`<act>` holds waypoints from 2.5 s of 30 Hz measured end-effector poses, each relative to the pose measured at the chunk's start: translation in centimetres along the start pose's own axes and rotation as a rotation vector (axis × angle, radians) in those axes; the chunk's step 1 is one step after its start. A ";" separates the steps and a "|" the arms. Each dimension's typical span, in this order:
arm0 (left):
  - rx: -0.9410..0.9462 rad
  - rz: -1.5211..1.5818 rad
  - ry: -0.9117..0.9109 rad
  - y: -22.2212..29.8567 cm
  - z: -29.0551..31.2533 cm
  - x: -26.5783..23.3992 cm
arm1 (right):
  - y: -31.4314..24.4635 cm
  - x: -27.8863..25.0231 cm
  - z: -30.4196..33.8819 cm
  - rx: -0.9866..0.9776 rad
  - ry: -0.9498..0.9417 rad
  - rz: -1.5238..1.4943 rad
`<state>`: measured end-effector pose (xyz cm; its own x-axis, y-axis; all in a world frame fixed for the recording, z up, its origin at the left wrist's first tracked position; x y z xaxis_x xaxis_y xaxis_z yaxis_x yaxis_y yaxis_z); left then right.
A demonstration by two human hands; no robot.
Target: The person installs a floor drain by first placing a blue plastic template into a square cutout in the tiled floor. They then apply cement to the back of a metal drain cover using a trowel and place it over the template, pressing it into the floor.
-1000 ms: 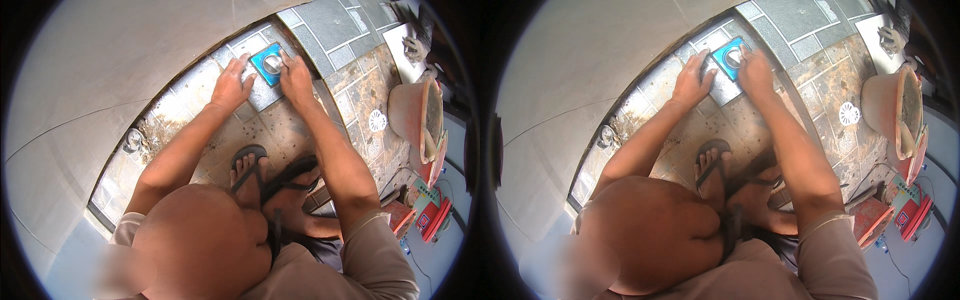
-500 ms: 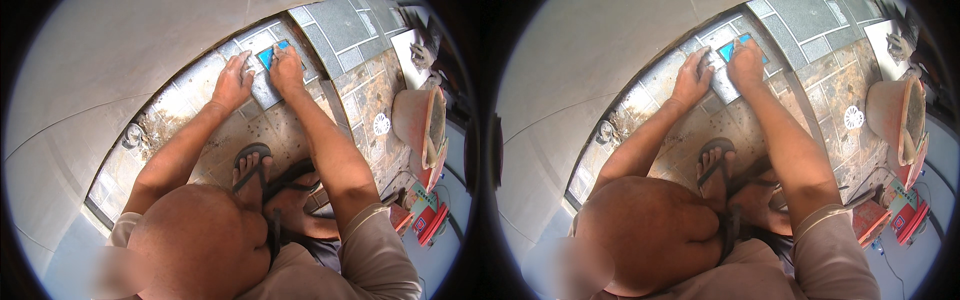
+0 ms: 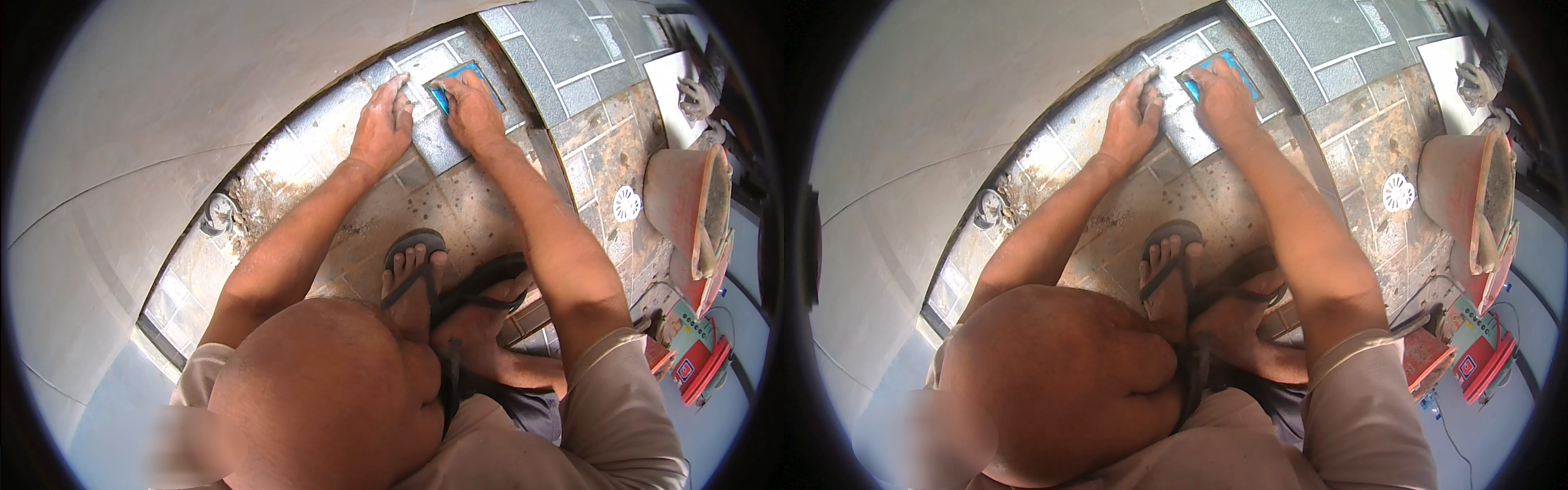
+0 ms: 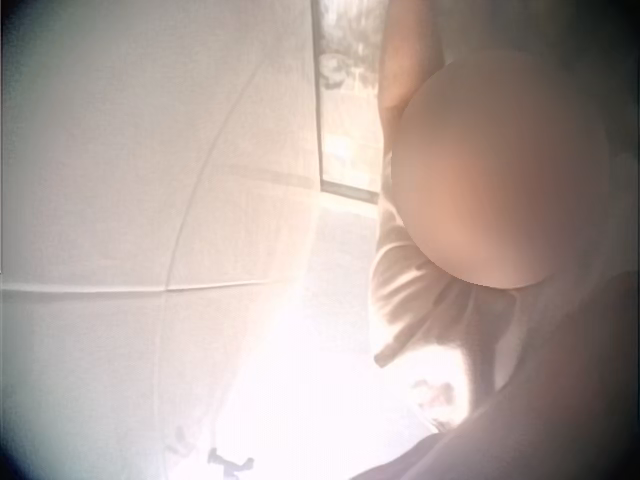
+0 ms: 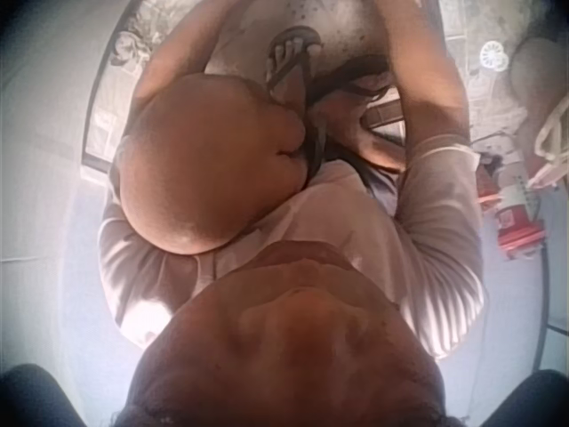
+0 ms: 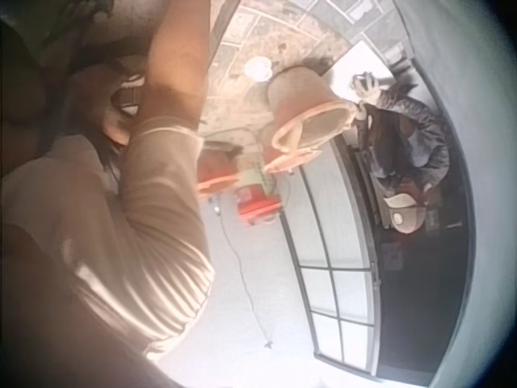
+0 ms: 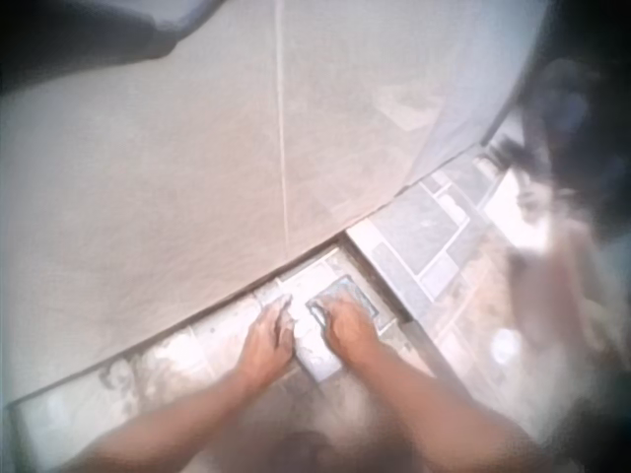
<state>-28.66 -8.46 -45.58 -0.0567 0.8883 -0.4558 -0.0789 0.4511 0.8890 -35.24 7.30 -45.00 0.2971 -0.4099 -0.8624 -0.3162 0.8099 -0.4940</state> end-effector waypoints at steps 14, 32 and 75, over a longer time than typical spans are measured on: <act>0.036 -0.097 0.045 -0.9 -0.2 0.1 | 1.5 -1.5 3.9 -0.330 -0.196 0.214; 0.076 -0.176 0.021 1.6 -0.6 0.6 | 6.0 -3.2 8.0 0.157 -0.021 0.262; 0.178 -0.417 -0.058 4.3 -1.2 3.1 | 5.3 -4.6 6.8 0.273 0.128 -0.035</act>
<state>-30.34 -3.85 -43.18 -0.0002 0.6285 -0.7778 0.0895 0.7747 0.6260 -32.14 16.31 -42.91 0.1821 -0.4754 -0.8607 -0.0483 0.8700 -0.4908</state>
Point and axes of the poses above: each hand's wrist, its own z-axis away from the middle knuckle, its own x-axis out of the palm, y = z × x, the point moved 9 cm from there along -z, towards the middle knuckle, and after that the axes turned 3 degrees about -y, right-handed, at the moved point
